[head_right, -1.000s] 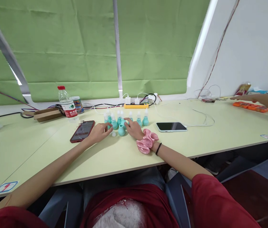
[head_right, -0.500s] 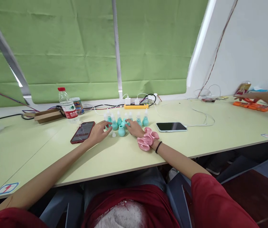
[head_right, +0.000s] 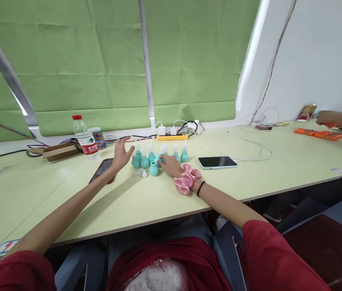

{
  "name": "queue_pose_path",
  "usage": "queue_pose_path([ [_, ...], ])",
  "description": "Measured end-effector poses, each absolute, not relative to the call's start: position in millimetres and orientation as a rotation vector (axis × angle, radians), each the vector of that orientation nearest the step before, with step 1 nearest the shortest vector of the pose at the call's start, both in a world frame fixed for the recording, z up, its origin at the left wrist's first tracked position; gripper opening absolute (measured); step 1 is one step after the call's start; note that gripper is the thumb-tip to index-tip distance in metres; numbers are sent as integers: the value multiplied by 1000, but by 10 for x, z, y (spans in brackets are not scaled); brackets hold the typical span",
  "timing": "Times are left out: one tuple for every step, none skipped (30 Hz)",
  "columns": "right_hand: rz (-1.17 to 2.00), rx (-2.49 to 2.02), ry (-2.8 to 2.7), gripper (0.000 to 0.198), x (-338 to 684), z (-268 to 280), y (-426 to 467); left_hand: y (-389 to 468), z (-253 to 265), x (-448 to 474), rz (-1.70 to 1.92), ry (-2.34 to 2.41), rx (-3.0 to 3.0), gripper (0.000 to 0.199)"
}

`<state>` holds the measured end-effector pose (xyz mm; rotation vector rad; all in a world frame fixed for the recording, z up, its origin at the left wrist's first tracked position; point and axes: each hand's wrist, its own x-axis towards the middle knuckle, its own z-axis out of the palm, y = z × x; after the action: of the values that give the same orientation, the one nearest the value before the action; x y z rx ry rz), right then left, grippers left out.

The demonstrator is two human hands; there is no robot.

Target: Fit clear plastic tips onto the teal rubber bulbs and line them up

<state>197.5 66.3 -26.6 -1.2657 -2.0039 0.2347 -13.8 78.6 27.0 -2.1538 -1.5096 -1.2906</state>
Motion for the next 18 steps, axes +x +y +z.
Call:
queue_pose_path([
  [244, -1252, -2005, 23, 1978, -276, 673, 789, 316, -102, -1302, -1456, -2098, 39],
  [265, -1237, -2006, 24, 1982, -286, 684, 794, 372, -50, -1281, -1391, -2079, 37],
  [296, -1221, -2008, 24, 1986, -295, 694, 808, 435, 20, -1213, -1328, -2123, 35],
  [331, -1202, -2007, 25, 1992, -303, 703, 834, 501, 107, -1128, -1289, -2191, 32],
  [369, -1186, -2000, 26, 1996, -310, 710, 872, 566, 210, -1033, -1286, -2264, 30],
  [405, -1174, -1988, 26, 2000, -315, 715, 922, 625, 322, -926, -1300, -2333, 30],
  [436, -1167, -1972, 27, 2004, -317, 719, 982, 675, 439, -819, -1341, -2378, 29],
  [462, -1164, -1958, 28, 2006, -317, 721, 1047, 713, 556, -700, -1375, -2414, 30],
  [478, -1161, -1946, 29, 2008, -315, 722, 1116, 740, 665, -590, -1419, -2426, 30],
  [482, -1159, -1938, 29, 2010, -311, 721, 1183, 754, 764, -467, -1483, -2437, 30],
  [477, -1153, -1938, 30, 2012, -306, 721, 1246, 758, 850, -352, -1553, -2448, 31],
  [465, -1143, -1942, 31, 2014, -301, 721, 1305, 754, 921, -305, -1586, -2459, 31],
  [453, -1133, -1951, 31, 2018, -297, 722, 1359, 743, 978, -268, -1612, -2469, 30],
  [443, -1123, -1960, 32, 2022, -295, 725, 1408, 728, 1021, -228, -1643, -2482, 30],
  [434, -1114, -1969, 33, 2027, -296, 730, 1452, 712, 1053, -195, -1670, -2496, 30],
  [428, -1107, -1976, 35, 2033, -300, 736, 1492, 697, 1076, -159, -1698, -2512, 30],
  [423, -1103, -1979, 36, 2038, -306, 744, 1526, 686, 1091, -121, -1724, -2532, 29],
  [415, -1105, -1979, 37, 2042, -313, 752, 1555, 678, 1100, -89, -1743, -2553, 28],
])
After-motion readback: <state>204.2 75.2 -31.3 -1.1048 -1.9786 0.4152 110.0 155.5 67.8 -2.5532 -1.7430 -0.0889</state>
